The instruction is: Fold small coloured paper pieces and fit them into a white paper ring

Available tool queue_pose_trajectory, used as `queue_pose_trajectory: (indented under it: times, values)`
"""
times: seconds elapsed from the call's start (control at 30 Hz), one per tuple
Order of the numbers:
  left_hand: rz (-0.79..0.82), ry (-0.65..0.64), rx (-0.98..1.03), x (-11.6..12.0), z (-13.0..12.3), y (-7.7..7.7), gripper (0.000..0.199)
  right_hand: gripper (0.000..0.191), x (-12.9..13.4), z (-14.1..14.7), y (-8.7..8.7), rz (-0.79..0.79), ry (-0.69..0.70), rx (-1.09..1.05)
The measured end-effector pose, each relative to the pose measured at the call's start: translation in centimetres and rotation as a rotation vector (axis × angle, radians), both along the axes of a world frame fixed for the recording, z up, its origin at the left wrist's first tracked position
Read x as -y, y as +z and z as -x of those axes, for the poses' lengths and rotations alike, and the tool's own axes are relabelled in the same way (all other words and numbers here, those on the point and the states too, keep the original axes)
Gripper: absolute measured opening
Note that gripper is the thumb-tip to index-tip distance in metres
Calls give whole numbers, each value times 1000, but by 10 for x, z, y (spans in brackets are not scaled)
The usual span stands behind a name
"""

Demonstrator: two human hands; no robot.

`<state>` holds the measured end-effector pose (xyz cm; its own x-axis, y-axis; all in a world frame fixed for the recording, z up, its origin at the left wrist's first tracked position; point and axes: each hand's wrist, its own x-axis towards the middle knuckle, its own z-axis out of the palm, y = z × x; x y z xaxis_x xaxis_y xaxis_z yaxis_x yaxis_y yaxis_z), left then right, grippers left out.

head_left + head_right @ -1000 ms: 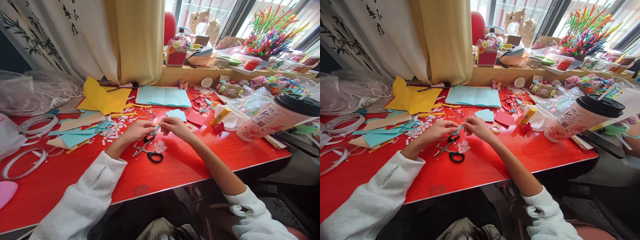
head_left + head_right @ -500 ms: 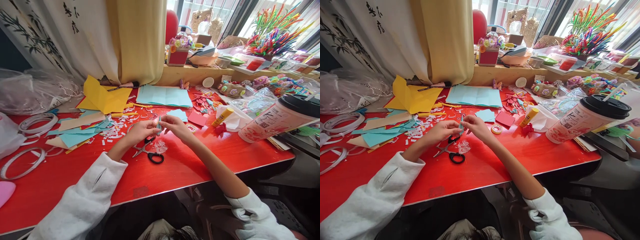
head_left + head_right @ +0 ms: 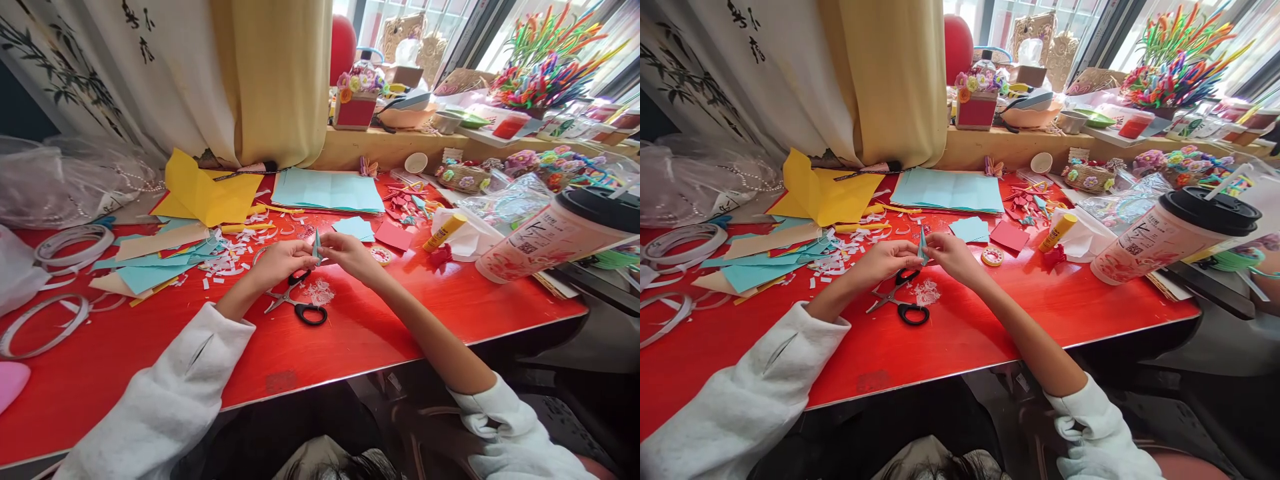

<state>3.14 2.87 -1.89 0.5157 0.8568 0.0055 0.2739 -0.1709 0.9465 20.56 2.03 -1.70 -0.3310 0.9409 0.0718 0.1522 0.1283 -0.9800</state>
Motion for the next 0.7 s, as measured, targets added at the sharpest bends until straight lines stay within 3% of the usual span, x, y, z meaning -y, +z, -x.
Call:
queue_pose_trajectory:
  times: [0.13,0.33,0.5,0.7]
  values:
    - [7,18,70,0,-1,0,27,15,2,2,1,65,-17,-4]
    - [49,15,129,-2,-4,-7,29,18,3,-5,6,163,191,10]
    - [-2,31,31,-3,-2,-9,32,21,1,-5,-1,56,106,138]
    - [-23,-6,73,-1,1,8,27,20,3,-2,1,-21,100,124]
